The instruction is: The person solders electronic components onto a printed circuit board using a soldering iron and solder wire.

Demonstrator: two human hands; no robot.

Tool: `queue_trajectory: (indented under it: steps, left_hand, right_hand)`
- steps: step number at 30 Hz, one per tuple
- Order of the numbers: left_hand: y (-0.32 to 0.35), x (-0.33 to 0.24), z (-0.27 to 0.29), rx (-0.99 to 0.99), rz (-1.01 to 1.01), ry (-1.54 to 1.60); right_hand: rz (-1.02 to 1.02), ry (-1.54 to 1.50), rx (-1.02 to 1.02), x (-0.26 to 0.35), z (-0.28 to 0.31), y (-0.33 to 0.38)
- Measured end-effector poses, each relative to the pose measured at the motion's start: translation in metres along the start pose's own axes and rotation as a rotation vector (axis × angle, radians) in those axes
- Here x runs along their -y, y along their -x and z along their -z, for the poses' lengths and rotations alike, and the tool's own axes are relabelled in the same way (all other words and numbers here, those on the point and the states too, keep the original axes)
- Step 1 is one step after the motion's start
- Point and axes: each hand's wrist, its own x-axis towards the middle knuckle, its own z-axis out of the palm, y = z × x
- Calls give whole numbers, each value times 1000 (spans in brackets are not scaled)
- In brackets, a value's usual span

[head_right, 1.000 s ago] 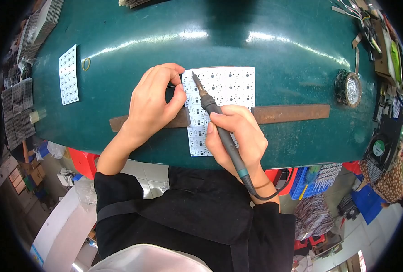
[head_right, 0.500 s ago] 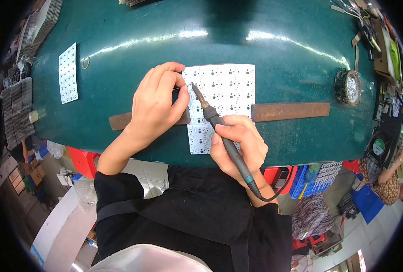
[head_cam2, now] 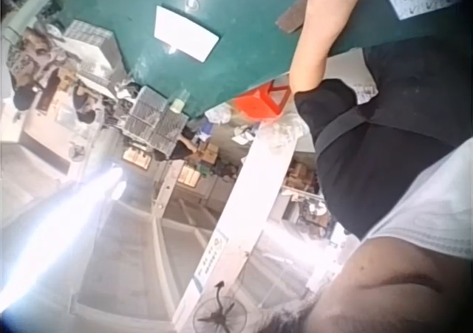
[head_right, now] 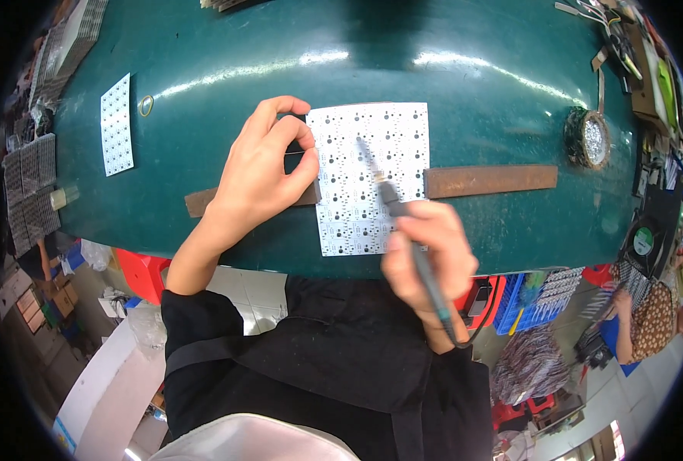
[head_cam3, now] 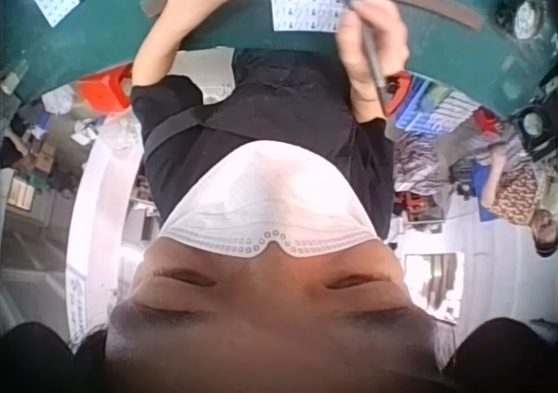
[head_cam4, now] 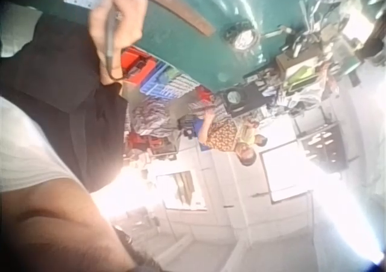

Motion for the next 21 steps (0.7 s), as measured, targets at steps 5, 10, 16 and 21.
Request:
queue_trajectory:
  steps: [5,10,16,21]
  left_hand:
    - [-4,3,9,7,-12,102]
    - [-4,5,14,114,179,249]
    - [-4,10,1,-38,-8,192]
    - [-1,9,2,-30,-18,161]
  right_hand:
    - [-206,611,-495,-30,76,-26]
    - [-342,625,-361,-26,88,-27]
    - [-5,386,-424,-25,42,-20]
    - [-105,1048,-452,-35,79,-49]
